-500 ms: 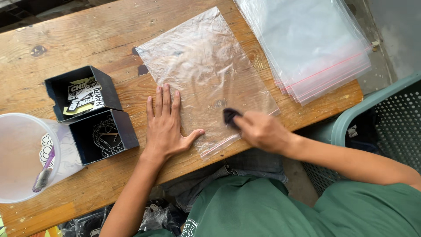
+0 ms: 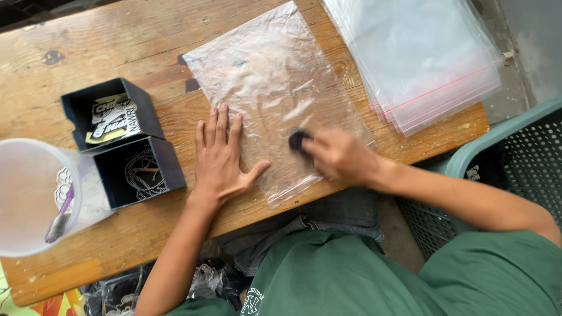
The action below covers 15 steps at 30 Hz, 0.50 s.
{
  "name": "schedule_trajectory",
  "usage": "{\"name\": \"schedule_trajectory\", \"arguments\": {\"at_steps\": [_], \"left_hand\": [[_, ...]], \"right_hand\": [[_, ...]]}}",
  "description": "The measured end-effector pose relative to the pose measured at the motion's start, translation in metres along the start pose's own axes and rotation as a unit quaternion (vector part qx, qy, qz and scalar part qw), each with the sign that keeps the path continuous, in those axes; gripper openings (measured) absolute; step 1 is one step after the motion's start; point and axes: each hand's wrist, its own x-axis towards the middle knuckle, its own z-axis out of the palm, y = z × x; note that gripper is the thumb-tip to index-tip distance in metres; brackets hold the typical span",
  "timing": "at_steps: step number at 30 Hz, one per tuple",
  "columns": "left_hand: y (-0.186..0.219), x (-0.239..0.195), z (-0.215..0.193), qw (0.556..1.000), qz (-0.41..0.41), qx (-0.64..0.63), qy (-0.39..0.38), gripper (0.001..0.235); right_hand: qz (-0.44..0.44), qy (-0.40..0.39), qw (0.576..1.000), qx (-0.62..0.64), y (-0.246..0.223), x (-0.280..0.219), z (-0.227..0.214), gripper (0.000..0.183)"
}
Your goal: The person wipes a clear plastic bag with a black cloth, then places a small black pouch with a cartoon bear design into the bag. They add a small rectangular tag to the pouch inside the bag and seal the plastic bag.
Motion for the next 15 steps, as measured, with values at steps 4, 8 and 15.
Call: {"name": "schedule_trajectory", "arguments": {"at_steps": [4, 8, 15], "left_hand": [[-0.015, 0.003, 0.003, 0.997, 0.012, -0.015, 0.079, 0.07], [-0.017, 0.006, 0.007, 0.993, 0.015, -0.006, 0.119, 0.063], [-0.017, 0.006, 0.001, 0.993, 0.01, -0.037, 0.107, 0.07]], "right_hand": [[0.026, 0.02, 0.993, -0.114, 0.005, 0.038, 0.007, 0.032], [-0.099, -0.04, 0.99, 0.095, -0.058, 0.051, -0.003, 0.032], [-0.107, -0.026, 0.989, 0.097, -0.009, 0.106, 0.016, 0.033]]}}
